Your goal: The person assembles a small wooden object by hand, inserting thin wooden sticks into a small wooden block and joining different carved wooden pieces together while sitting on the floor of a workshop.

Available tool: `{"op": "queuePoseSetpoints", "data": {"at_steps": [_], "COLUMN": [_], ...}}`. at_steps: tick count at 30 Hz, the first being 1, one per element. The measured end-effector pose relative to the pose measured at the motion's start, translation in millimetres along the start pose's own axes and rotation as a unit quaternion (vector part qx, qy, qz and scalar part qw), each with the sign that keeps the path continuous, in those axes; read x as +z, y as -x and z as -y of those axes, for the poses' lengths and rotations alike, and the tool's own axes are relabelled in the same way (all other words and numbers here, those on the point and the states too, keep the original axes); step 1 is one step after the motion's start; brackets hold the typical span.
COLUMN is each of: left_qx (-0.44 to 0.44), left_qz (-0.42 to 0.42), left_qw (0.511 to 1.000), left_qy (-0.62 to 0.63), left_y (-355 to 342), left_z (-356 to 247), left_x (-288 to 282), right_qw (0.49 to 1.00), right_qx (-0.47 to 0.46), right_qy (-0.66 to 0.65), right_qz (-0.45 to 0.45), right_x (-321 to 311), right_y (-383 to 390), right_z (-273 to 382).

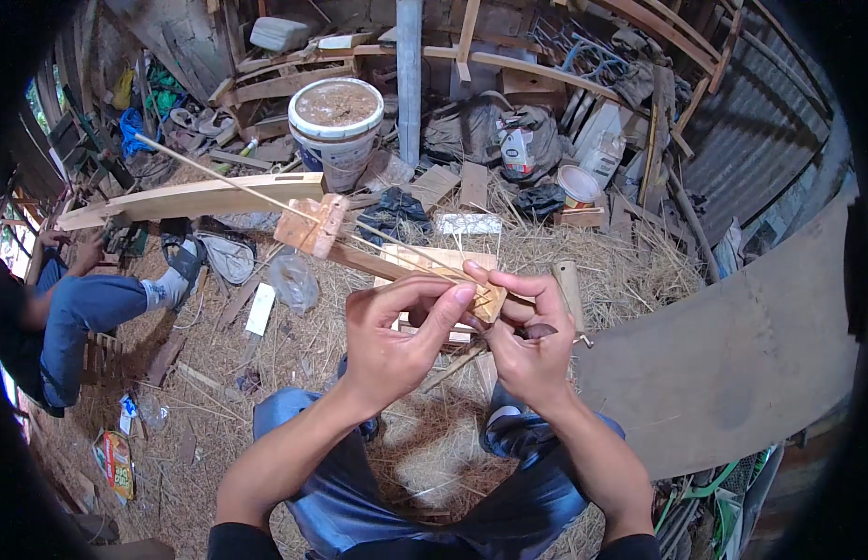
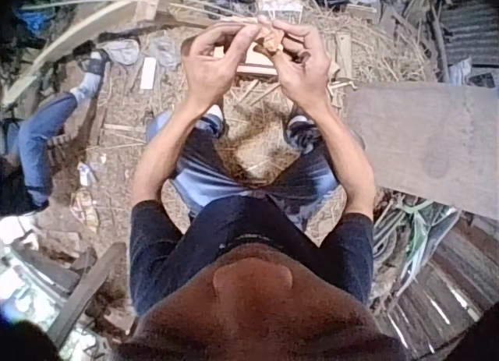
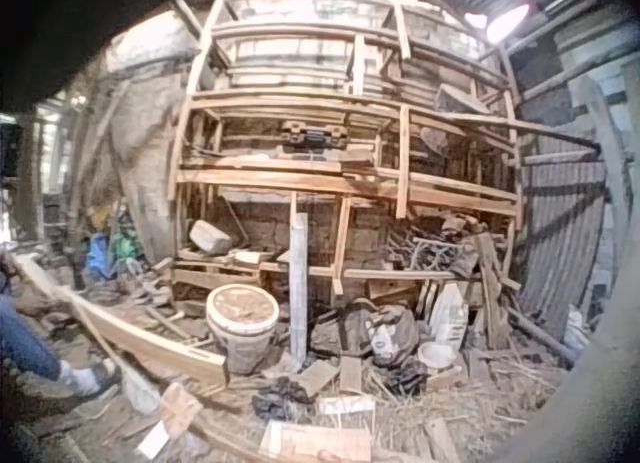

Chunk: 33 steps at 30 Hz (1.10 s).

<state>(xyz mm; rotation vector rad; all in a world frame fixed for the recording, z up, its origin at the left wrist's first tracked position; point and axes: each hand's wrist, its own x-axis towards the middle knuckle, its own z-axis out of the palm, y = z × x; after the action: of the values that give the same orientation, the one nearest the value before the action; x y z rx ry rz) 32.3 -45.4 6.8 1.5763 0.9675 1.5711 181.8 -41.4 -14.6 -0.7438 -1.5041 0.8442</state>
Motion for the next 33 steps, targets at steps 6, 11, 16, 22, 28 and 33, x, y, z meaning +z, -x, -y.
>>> {"op": "queuePoseSetpoints", "data": {"at_steps": [6, 11, 16, 22, 28, 33], "left_qx": [-0.003, 0.006, 0.011, 0.003, 0.007, 0.0], "left_qz": [0.001, -0.005, -0.001, -0.004, 0.002, -0.008], "left_qw": [1.0, 1.0, 1.0, 1.0, 0.999, 1.0], "left_qy": [-0.012, -0.016, -0.027, -0.02, -0.038, -0.02], "left_y": [-0.1, 0.2, -0.3, 0.4, 0.1, 0.8], "left_z": [-2.3, -0.5, -2.2, -3.2, -2.9, -2.8], "left_x": [0.3, 0.5, 0.7, 1.6, 1.1, 1.9], "right_qw": [1.0, 1.0, 1.0, 1.0, 1.0, 1.0], "right_qx": [-0.004, 0.012, -0.003, -0.009, -0.007, 0.003], "right_qy": [-0.001, 0.012, 0.005, -0.002, -0.012, -0.019], "right_qz": [-0.001, 0.023, 0.003, 0.004, 0.008, 0.008], "right_x": [0.2, -1.4, -0.4, 0.1, 0.6, 1.5], "right_y": [0.0, 0.2, 1.0, 1.1, 0.4, 0.6], "right_z": [-1.0, 2.6, -2.3, -3.8, -0.9, 0.8]}}
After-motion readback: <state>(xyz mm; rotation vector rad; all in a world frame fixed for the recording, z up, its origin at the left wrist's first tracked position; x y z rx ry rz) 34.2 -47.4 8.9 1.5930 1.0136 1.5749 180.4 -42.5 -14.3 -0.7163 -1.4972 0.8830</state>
